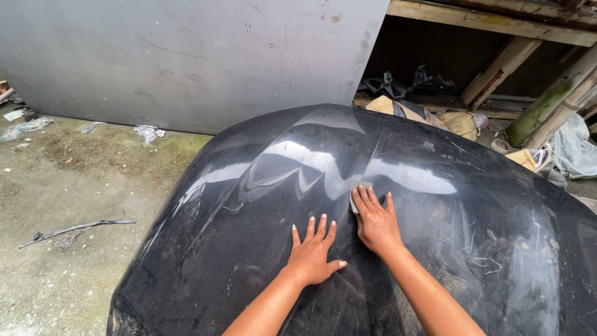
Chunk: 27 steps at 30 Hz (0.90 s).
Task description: The person sands the surface of a black car hood using a small piece of sandpaper held in their right hand.
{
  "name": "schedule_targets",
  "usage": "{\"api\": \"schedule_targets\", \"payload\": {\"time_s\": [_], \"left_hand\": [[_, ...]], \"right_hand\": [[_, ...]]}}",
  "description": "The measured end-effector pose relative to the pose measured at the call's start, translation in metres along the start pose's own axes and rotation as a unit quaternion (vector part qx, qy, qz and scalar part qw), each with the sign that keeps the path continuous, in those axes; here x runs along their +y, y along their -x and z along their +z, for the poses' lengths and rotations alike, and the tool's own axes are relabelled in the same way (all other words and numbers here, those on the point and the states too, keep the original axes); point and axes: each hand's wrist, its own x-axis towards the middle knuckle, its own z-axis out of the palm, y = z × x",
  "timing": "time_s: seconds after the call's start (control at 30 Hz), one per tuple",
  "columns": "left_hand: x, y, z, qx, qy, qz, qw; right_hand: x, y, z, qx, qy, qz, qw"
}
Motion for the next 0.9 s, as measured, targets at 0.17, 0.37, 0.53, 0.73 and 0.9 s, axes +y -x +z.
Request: {"api": "schedule_targets", "payload": {"time_s": [0.17,0.37,0.53,0.73,0.9], "left_hand": [[0.0036,0.0062,-0.0103,-0.021,-0.029,-0.010,0.999],[0.0044,0.0078,-0.0103,-0.022,-0.038,-0.012,0.999],[0.0077,0.0089,-0.0107,-0.020,-0.040,-0.015,0.999],[0.0079,0.0097,-0.0090,-0.020,-0.038,-0.015,0.999],[0.0070,0.0061,-0.0073,-0.023,-0.047,-0.013,0.999]], "right_hand": [[-0.0010,-0.0035,-0.0012,-0.015,0.014,0.011,1.000],[-0.0004,-0.0040,0.0011,-0.011,0.028,0.012,0.999],[0.0002,-0.0039,0.0010,-0.013,0.032,0.013,0.999],[0.0018,-0.0036,0.0029,-0.023,0.028,0.017,0.999],[0.0007,-0.0027,0.0013,-0.005,0.022,0.016,1.000]]}}
